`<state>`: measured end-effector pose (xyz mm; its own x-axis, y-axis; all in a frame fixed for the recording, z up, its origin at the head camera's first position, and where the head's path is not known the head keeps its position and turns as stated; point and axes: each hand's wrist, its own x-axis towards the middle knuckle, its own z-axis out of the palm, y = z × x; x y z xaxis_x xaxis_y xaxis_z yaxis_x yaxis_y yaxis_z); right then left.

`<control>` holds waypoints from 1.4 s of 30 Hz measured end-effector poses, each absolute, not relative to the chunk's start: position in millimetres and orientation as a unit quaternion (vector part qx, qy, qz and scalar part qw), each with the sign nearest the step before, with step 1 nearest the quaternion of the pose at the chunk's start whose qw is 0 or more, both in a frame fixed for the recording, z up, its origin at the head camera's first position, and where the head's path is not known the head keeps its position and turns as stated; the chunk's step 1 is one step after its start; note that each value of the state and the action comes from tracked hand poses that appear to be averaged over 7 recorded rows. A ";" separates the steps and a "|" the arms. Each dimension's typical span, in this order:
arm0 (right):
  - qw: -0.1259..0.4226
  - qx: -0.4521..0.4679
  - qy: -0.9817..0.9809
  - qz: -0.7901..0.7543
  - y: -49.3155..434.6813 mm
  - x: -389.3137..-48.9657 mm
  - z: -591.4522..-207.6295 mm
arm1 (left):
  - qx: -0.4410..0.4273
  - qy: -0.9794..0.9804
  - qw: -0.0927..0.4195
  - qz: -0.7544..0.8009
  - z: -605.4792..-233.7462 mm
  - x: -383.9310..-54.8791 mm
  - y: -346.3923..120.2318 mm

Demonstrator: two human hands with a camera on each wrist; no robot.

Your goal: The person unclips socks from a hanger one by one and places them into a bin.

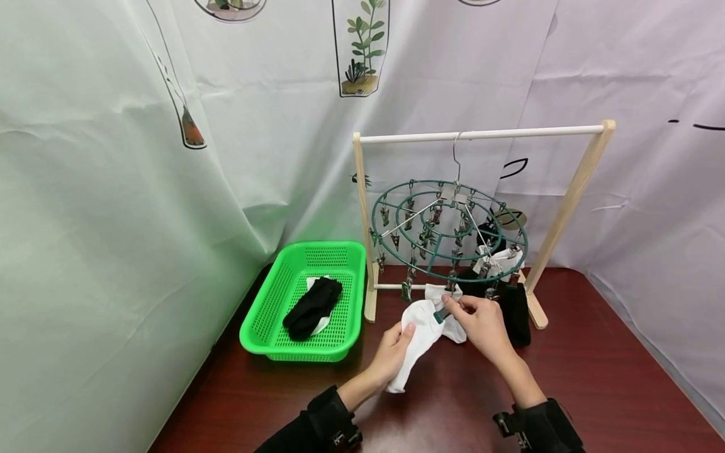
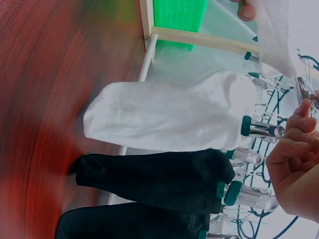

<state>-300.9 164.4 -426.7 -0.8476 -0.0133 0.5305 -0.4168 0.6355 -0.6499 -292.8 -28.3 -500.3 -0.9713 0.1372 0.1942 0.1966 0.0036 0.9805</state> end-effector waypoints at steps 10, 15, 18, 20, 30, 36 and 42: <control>0.314 0.171 -0.842 0.405 163.6 -306.0 -428.8 | -0.123 -0.727 0.028 -0.675 -497.1 -295.6 -27.0; 0.327 0.168 -0.838 0.404 164.7 -307.2 -429.0 | -0.125 -0.714 0.022 -0.688 -495.0 -294.5 -30.5; 0.325 0.157 -0.837 0.411 166.5 -307.0 -428.9 | -0.130 -0.713 0.020 -0.689 -494.2 -293.1 -33.4; 0.322 0.148 -0.836 0.419 168.7 -306.5 -428.8 | -0.131 -0.716 0.018 -0.685 -493.0 -291.7 -36.2; 0.331 0.100 -0.846 0.405 185.1 -301.3 -427.3 | -0.127 -0.742 0.003 -0.658 -443.9 -289.2 -76.7; 0.312 0.090 -0.857 0.400 188.0 -300.3 -426.7 | -0.141 -0.764 0.032 -0.629 -397.7 -311.9 -115.9; 0.295 0.076 -0.865 0.400 188.4 -297.4 -428.8 | -0.106 -0.773 0.072 -0.621 -368.2 -359.3 -142.6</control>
<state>-297.4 188.4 -428.8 -0.8149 0.1037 0.5703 -0.3673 0.6689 -0.6463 -359.3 -142.6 -368.2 -0.9671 0.0747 0.2432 0.2536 0.2060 0.9451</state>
